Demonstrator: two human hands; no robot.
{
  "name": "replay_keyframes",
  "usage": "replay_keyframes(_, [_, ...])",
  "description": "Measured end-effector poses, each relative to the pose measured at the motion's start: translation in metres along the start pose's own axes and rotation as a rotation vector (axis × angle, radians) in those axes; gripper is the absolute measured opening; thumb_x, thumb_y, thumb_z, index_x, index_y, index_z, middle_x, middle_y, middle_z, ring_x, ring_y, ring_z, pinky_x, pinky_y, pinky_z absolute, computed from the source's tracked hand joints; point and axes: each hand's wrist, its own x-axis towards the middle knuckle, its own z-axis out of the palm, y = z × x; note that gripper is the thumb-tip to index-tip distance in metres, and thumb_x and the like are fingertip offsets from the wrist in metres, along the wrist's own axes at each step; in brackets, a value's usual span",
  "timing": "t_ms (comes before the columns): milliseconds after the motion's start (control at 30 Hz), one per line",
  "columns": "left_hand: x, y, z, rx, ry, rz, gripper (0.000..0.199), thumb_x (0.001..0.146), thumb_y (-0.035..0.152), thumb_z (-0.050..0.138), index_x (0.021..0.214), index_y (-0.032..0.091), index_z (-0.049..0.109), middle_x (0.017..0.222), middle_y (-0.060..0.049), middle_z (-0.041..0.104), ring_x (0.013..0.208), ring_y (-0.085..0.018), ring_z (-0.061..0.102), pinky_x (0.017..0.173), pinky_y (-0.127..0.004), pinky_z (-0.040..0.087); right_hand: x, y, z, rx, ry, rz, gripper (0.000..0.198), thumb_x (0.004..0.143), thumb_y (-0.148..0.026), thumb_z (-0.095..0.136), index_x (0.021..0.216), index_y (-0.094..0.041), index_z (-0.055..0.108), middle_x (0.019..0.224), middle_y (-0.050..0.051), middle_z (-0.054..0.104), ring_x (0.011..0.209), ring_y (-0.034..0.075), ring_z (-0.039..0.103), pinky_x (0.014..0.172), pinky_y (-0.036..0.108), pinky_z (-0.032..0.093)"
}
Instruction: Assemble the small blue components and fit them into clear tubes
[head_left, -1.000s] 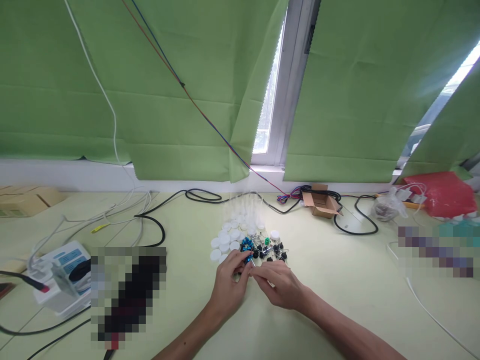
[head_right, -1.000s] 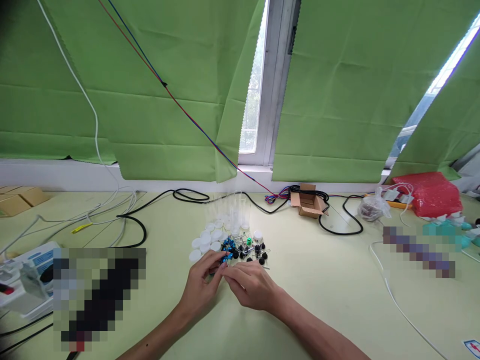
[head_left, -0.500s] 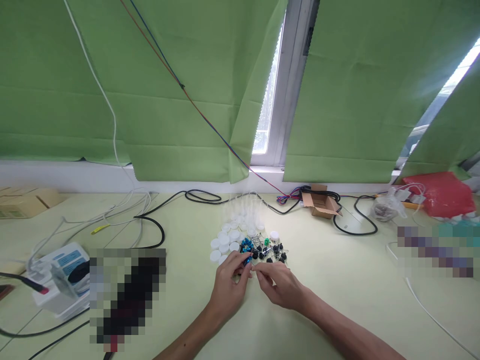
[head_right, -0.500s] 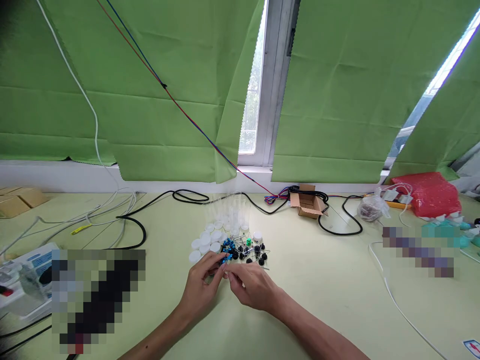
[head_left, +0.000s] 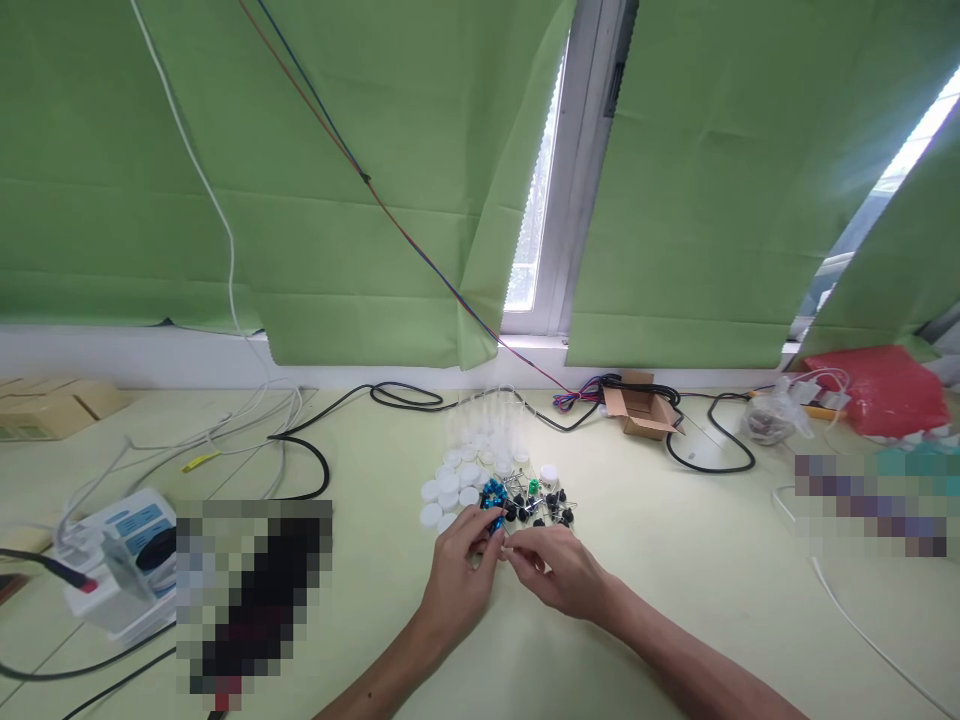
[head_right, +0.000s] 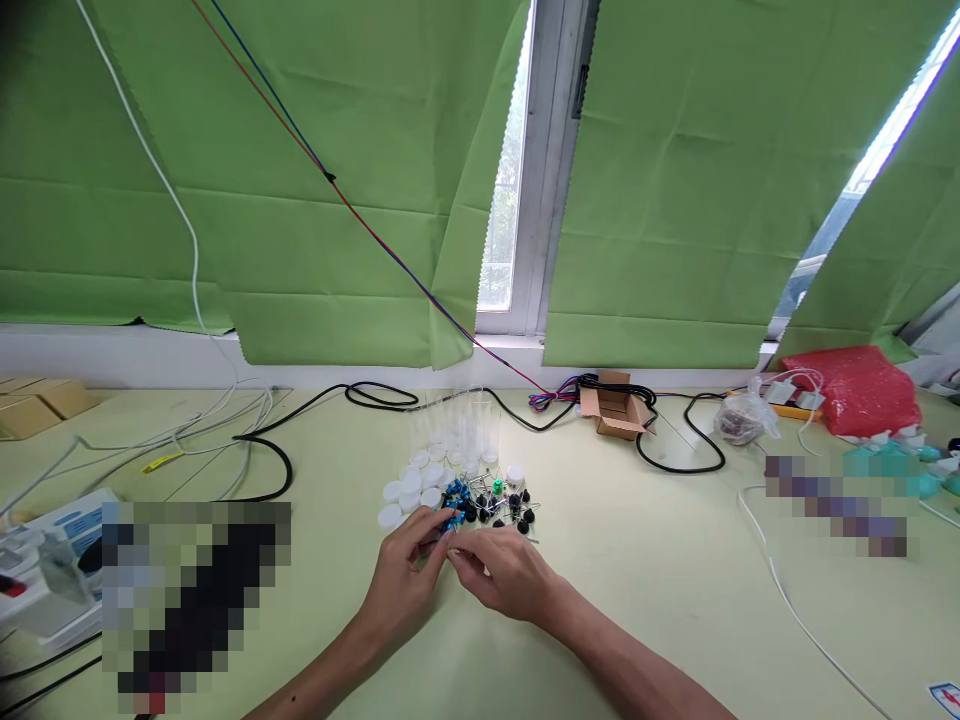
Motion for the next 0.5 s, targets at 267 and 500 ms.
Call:
replay_keyframes(267, [0.0000, -0.0008, 0.0002, -0.032, -0.001, -0.008, 0.026, 0.091, 0.027, 0.052, 0.112, 0.022, 0.065, 0.087, -0.004, 0.057, 0.069, -0.014, 0.061, 0.060, -0.026, 0.053, 0.0004, 0.0002, 0.0005, 0.012, -0.030, 0.022, 0.015, 0.096, -0.015, 0.042, 0.085, -0.018, 0.052, 0.060, -0.003, 0.054, 0.048, 0.009, 0.044, 0.051, 0.022, 0.035])
replay_keyframes(500, [-0.0016, -0.0043, 0.0005, -0.068, -0.033, -0.019, 0.026, 0.091, 0.028, 0.051, 0.113, 0.022, 0.064, 0.088, -0.004, 0.056, 0.067, -0.013, 0.062, 0.062, -0.027, 0.055, 0.0006, -0.0008, -0.0019, 0.066, -0.061, 0.096, 0.015, 0.096, -0.015, 0.038, 0.104, -0.018, 0.051, 0.064, -0.002, 0.057, 0.051, 0.010, 0.049, 0.054, 0.022, 0.039])
